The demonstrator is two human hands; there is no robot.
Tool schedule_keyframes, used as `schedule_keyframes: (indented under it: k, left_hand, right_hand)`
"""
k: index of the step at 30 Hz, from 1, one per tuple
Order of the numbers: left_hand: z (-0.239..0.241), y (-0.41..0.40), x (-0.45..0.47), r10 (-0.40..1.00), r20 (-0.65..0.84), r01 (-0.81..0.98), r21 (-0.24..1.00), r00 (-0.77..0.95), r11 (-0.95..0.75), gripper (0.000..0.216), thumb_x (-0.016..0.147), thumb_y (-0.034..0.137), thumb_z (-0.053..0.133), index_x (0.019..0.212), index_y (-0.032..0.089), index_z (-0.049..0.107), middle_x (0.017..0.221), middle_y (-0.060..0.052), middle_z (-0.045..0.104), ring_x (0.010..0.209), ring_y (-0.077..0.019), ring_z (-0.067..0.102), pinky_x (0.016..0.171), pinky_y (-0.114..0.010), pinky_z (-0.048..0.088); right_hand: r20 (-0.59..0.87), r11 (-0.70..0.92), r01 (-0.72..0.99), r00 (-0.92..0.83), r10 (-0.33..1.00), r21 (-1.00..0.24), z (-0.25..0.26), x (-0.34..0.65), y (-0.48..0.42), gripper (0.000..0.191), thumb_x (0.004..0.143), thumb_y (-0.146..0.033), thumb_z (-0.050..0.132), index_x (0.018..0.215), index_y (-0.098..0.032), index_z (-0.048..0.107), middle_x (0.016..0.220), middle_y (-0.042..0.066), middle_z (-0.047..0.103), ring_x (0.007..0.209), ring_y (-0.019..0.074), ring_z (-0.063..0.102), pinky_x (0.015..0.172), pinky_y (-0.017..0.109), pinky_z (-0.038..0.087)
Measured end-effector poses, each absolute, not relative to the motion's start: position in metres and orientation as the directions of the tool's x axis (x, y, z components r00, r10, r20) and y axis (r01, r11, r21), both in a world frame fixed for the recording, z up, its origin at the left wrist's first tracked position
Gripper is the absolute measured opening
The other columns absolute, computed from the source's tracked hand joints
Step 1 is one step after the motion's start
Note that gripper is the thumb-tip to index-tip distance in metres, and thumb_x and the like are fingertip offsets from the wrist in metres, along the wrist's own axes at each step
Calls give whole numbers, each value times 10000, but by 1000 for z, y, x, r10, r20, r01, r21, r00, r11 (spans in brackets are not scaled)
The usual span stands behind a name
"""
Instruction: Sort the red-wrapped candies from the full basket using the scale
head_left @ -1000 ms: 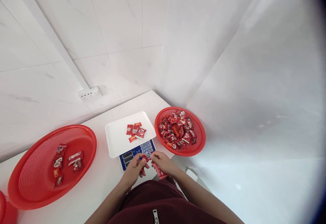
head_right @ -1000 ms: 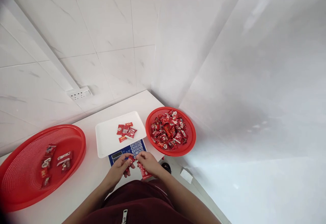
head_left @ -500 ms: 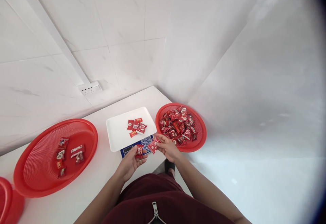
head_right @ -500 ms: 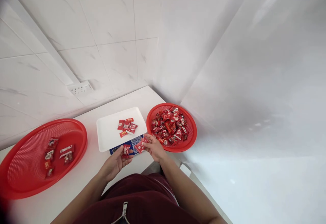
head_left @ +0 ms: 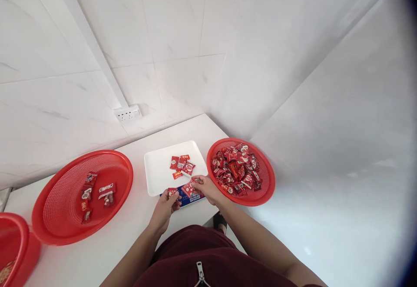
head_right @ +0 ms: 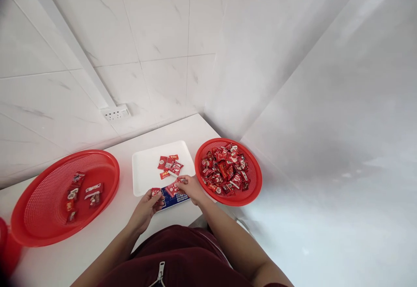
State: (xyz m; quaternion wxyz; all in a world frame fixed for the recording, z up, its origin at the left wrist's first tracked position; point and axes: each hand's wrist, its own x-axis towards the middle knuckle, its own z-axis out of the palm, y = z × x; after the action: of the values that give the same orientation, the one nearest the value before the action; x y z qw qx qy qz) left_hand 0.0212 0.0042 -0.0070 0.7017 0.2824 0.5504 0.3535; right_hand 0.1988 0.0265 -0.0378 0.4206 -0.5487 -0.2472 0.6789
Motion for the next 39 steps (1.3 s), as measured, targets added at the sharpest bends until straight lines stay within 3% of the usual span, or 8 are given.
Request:
schedule_keyframes:
  k: [3,6,9,14,20,25,32,39]
  left_hand:
    - [-5,8,11,799,-590,-202,774,113,600,419,589,457,740,820,176,533,713,13,601,580,-86,545,585,-225,423]
    - [-7,8,5,786,-608,-204,760,113,618,414,580,442,750,815,177,536,697,15,602,577,-85,543,582,-222,419]
    - [-11,4,2,769,-631,-192,746,104,638,415,576,431,753,826,178,540,697,17,606,577,-85,545,590,-222,419]
    - [-16,0,1,768,-631,-166,750,113,640,412,589,434,737,848,178,544,705,16,604,584,-92,550,603,-233,425]
    - [-12,2,-1,767,-631,-157,751,119,642,408,590,428,740,844,174,545,711,14,594,585,-89,545,603,-232,421]
    - [-9,2,1,778,-607,-135,768,161,626,438,614,466,729,883,178,536,760,7,585,625,-91,535,616,-231,420]
    - [-6,2,11,741,-593,-102,755,314,648,542,678,476,673,1107,192,501,966,-46,618,696,-97,530,624,-233,405]
    - [5,-7,33,595,-530,259,837,604,482,591,769,475,567,1221,158,357,750,-17,636,494,-74,462,499,-233,335]
  right_hand:
    - [-451,-442,-297,-41,892,-847,-37,197,52,431,702,-325,702,1088,-209,547,911,40,662,847,157,650,794,330,520]
    - [-281,-283,114,33,959,-952,-40,199,73,524,727,-298,658,1220,-218,498,1217,98,576,1154,230,525,976,419,408]
    - [-150,-129,583,12,989,-803,-49,200,82,643,687,-264,680,1289,-210,461,1376,116,441,1331,292,298,1082,459,240]
    - [-149,-12,792,-100,984,-611,-59,196,80,636,742,-180,595,1347,-184,398,1329,132,477,1320,301,292,1077,451,211]
    - [-25,-18,678,0,1000,-735,-51,207,73,447,803,-93,401,1232,-167,501,1218,120,552,1111,216,516,953,364,394]
    - [144,-45,492,339,930,-869,-43,257,51,345,807,-221,469,1136,-184,564,1140,114,593,1078,229,529,982,401,378]
    - [162,-191,601,482,861,-776,-52,304,-6,444,769,-306,513,1190,-164,536,1277,149,512,1266,297,367,1068,517,250]
    - [-380,-349,161,-237,894,-923,-25,221,-31,413,806,-514,496,1018,-177,604,822,49,649,711,165,615,653,322,499]
